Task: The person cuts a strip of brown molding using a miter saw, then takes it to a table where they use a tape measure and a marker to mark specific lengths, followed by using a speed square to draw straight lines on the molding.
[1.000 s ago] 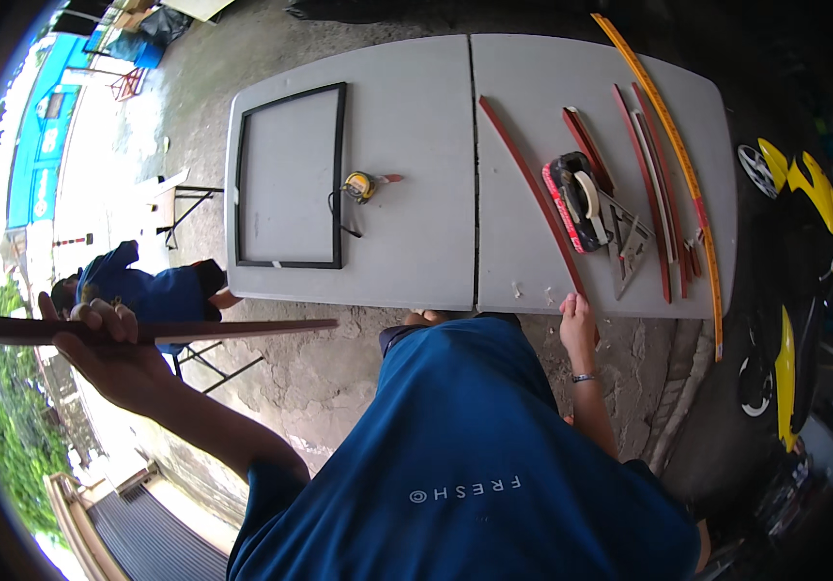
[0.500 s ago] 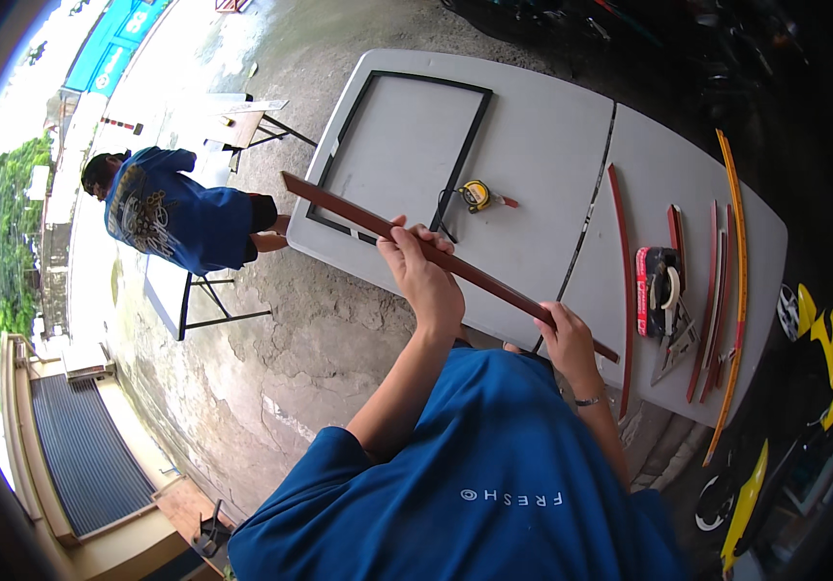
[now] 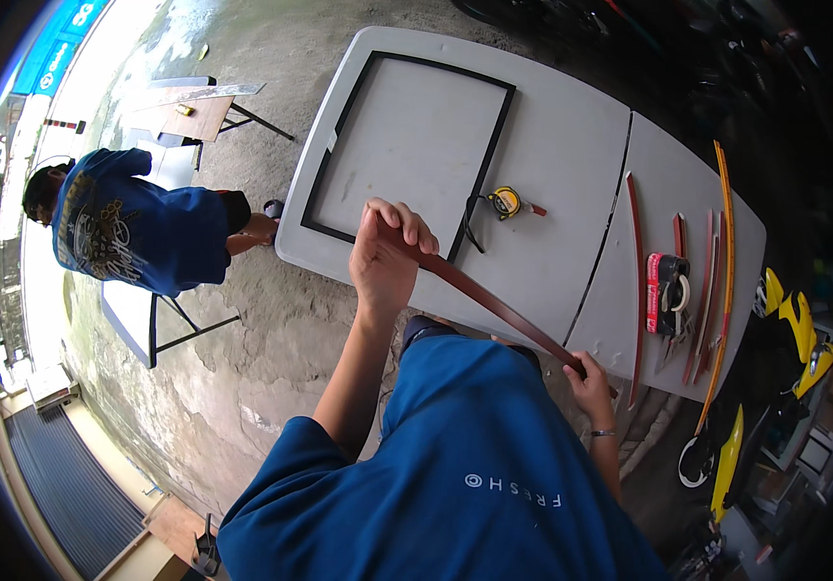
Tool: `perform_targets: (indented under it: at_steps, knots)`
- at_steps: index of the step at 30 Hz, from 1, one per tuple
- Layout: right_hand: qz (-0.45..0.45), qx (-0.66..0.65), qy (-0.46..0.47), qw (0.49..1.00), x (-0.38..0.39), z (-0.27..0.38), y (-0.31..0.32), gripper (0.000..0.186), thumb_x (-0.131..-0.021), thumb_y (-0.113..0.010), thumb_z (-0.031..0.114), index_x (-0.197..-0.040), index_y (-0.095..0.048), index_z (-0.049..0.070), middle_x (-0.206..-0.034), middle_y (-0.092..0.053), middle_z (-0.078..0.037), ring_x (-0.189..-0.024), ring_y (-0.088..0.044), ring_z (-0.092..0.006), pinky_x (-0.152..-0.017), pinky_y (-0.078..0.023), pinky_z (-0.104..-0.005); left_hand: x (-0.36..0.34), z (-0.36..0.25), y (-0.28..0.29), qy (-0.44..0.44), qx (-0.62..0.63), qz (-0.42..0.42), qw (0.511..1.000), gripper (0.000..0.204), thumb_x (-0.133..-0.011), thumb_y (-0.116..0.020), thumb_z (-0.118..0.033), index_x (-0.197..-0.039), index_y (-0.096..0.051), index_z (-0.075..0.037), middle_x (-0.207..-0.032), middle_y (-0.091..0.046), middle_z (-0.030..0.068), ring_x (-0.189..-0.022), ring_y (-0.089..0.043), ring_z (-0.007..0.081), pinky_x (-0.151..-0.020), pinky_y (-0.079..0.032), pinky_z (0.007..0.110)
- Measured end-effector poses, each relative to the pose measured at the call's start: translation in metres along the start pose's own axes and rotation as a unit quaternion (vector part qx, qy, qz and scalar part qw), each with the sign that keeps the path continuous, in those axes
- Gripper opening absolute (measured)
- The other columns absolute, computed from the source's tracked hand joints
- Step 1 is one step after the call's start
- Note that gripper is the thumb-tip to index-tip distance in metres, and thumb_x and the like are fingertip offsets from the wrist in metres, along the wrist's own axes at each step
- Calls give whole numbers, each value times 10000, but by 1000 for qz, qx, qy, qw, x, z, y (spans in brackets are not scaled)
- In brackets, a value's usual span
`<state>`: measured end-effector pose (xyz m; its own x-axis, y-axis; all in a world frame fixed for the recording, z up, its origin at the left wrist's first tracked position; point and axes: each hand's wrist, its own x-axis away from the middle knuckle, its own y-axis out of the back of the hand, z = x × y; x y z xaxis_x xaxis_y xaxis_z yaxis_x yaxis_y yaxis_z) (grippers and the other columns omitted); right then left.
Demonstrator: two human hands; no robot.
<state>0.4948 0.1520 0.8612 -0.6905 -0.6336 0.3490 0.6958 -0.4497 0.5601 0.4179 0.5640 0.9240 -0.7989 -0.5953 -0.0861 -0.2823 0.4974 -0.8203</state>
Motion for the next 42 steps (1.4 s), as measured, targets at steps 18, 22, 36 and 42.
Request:
perform_targets:
  at_steps: [18, 22, 36, 42]
  knots:
    - [-210, -133, 5, 969, -64, 81, -8, 350, -1103, -472, 305, -1258, -551, 2, -968, -653, -106, -848, -619, -194, -774, -500, -331, -71, 12, 22, 106, -169, -123, 972, 308, -1093, -511, -341, -923, -604, -102, -907, -646, 28, -970, -677, 197, -889, -522, 368]
    - [-276, -267, 69, 921, -153, 167, -32, 332, -1107, -476, 278, -1302, -462, 10, -905, -514, -10, -804, -507, -105, -747, -463, -265, -78, 66, -86, 91, -370, 176, 908, 487, -1059, -578, -249, -1475, -441, -36, -1299, -656, 176, -1263, -604, 272, -1056, -475, 408]
    - [-405, -28, -189, 894, -11, -83, -55, 204, -1035, -550, 214, -1018, -664, 46, -805, -691, -192, -733, -684, -387, -660, -525, -455, -17, 95, 64, 44, -748, 391, 534, 268, -936, -673, -127, -1196, -624, -86, -1076, -592, 120, -851, -674, 345, -685, -557, 456]
    - [-527, 74, -221, 818, 30, -215, 103, 121, -976, -625, 98, -1078, -598, 39, -915, -697, -156, -846, -689, -317, -773, -542, -406, 50, 129, 114, 92, -753, 430, 490, 289, -918, -684, -128, -1200, -640, -81, -1019, -601, 103, -967, -637, 312, -842, -525, 438]
